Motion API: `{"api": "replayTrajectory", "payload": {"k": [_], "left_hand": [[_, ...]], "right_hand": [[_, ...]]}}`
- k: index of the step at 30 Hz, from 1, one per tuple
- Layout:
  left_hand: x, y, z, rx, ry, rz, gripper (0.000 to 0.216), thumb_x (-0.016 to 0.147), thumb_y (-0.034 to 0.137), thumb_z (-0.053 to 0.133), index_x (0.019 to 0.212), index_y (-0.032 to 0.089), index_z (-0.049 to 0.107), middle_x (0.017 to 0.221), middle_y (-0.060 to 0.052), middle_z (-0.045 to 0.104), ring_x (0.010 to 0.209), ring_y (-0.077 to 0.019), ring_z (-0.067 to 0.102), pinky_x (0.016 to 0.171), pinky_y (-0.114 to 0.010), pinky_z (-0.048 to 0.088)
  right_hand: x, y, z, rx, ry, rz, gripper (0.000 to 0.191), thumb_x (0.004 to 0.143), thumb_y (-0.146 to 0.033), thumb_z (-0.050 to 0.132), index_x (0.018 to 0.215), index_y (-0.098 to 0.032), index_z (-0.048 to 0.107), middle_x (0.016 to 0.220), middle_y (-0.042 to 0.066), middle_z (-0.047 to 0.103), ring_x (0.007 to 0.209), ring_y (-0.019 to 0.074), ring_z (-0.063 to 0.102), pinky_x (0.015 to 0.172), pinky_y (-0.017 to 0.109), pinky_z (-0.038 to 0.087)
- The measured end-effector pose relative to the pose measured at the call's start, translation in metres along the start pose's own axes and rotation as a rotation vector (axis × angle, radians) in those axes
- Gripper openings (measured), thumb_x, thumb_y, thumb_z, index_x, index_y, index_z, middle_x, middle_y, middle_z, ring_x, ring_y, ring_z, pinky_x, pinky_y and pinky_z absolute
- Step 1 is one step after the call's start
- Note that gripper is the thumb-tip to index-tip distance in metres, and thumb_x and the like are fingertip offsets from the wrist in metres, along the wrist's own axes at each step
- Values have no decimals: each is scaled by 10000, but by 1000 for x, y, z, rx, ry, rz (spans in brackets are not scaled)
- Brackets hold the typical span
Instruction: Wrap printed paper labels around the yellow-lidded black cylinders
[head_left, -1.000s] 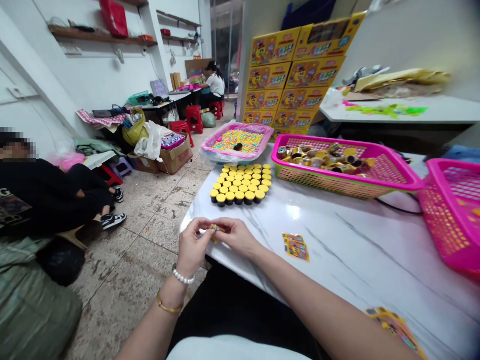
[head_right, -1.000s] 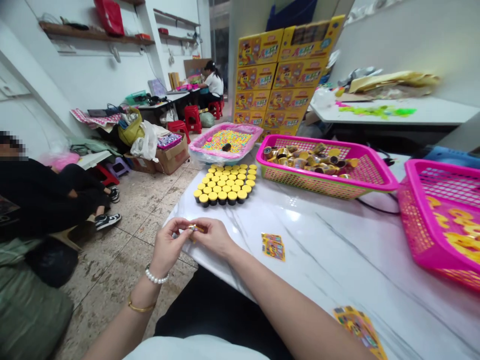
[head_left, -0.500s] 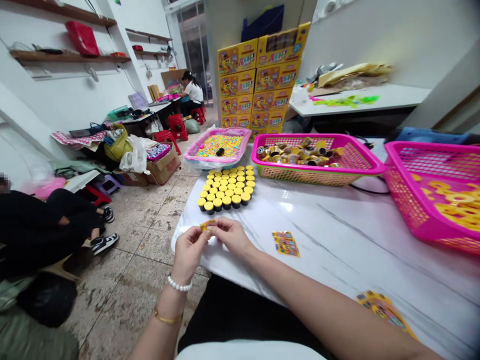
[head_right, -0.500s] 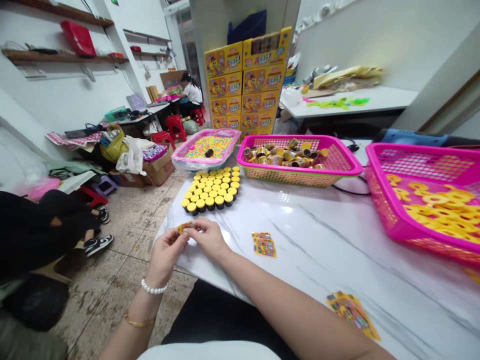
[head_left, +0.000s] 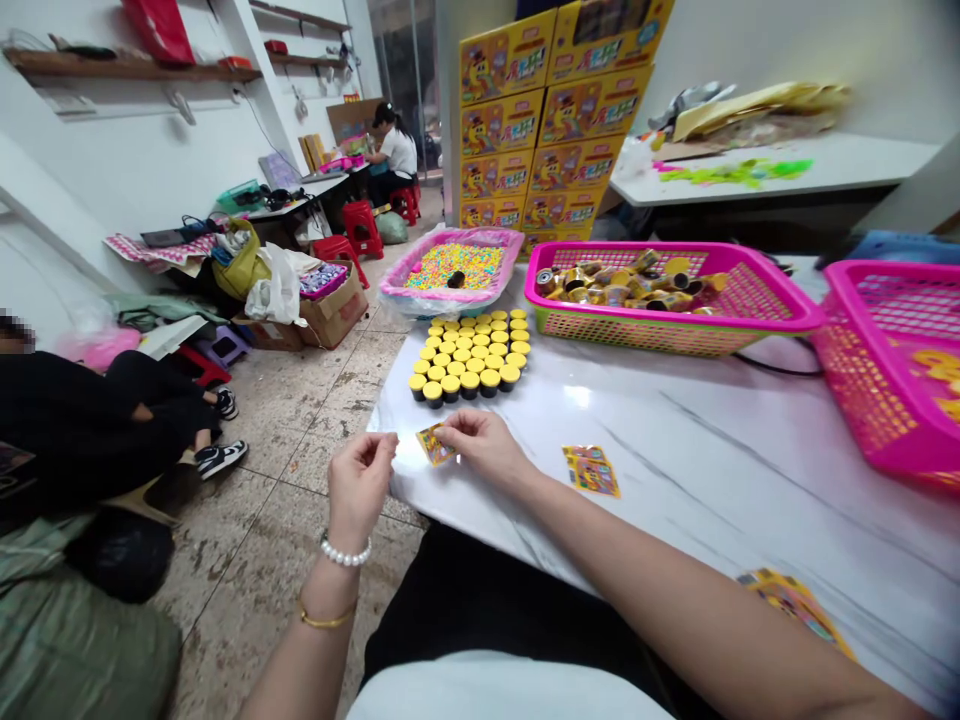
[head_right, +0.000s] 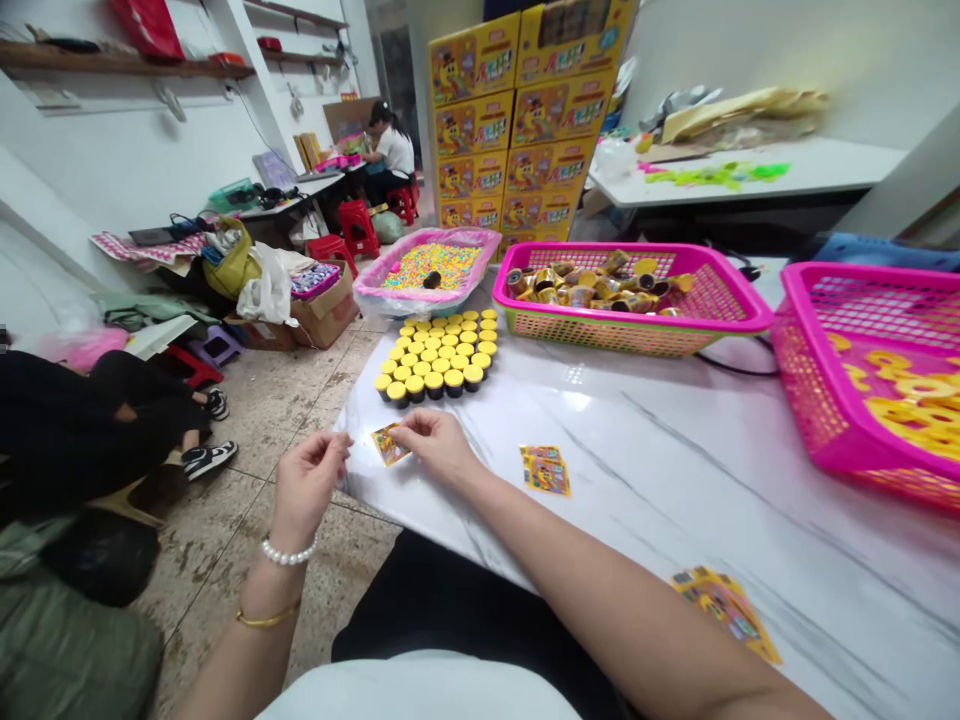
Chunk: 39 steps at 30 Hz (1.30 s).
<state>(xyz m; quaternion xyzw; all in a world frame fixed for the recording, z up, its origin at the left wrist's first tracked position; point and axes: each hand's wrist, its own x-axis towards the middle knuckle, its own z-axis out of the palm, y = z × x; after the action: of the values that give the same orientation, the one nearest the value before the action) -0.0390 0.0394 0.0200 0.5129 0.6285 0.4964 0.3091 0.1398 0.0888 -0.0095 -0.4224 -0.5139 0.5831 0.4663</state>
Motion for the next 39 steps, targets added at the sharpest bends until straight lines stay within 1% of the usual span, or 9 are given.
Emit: {"api": "replayTrajectory", "payload": {"k": [7,12,14,20,23,26,31,35,39], "left_hand": [[-20,1,26,-163,-46,-108,300,748,443,742,792,150,785,606,-17,665,537,-127,562,515,-233,442],[-21,-1,27,-207,189,-47,286,756,412,761,860,145,762,679,-29,681,594,-125,582,567,-231,468],[-22,-2,26,-195,204,-12,240,769,388,755,823,154,756,699,-35,685,644,-136,603,602,-235,480],[-23,-3,34,-151,59,19,158,776,320,738,753,171,785,768,-62,731,742,-160,638,702,-256,491],[-19,-6,34,-271,36,-126,212,710,360,797,774,159,779,709,-40,703,614,-117,582,580,-222,449],[-12,-9,31,-449,-47,-313,375,665,481,823,759,127,744,567,13,588,439,-49,409,417,-178,283],[-3,-5,30,-705,-154,-437,482,523,488,905,721,103,693,531,39,520,424,-27,376,377,-145,202],[-7,-1,26,-798,-3,-444,516,508,519,900,738,112,681,657,6,592,453,-33,433,366,-146,211],[-21,-1,24,-563,104,-248,376,698,505,800,734,139,721,555,29,535,469,-58,429,417,-176,289]], "right_hand": [[-4,10,3,-99,69,-92,299,733,-456,744,695,-173,655,639,10,673,581,136,582,585,269,463],[-7,8,2,-224,168,-173,279,774,-435,713,675,-183,646,614,1,644,559,131,548,561,260,440],[-8,8,2,-255,187,-196,276,782,-427,710,666,-185,643,606,-2,634,555,129,536,554,258,432],[-8,13,2,-228,165,-224,353,818,-498,694,673,-182,638,609,0,634,554,126,531,549,252,431],[-9,15,2,-217,157,-230,374,838,-515,675,677,-178,650,624,11,646,563,130,546,556,257,436],[-10,15,4,-194,111,-236,342,820,-502,698,715,-178,670,653,19,667,577,137,567,572,264,456],[-10,7,5,-93,25,-185,370,812,-531,688,700,-180,654,623,-1,639,557,124,545,575,262,468],[-8,5,3,-71,89,-149,410,802,-566,682,676,-180,627,595,-11,606,538,116,517,553,257,456],[-8,11,3,-135,159,-229,361,805,-532,700,723,-182,668,680,23,673,614,148,587,618,289,498]]}}
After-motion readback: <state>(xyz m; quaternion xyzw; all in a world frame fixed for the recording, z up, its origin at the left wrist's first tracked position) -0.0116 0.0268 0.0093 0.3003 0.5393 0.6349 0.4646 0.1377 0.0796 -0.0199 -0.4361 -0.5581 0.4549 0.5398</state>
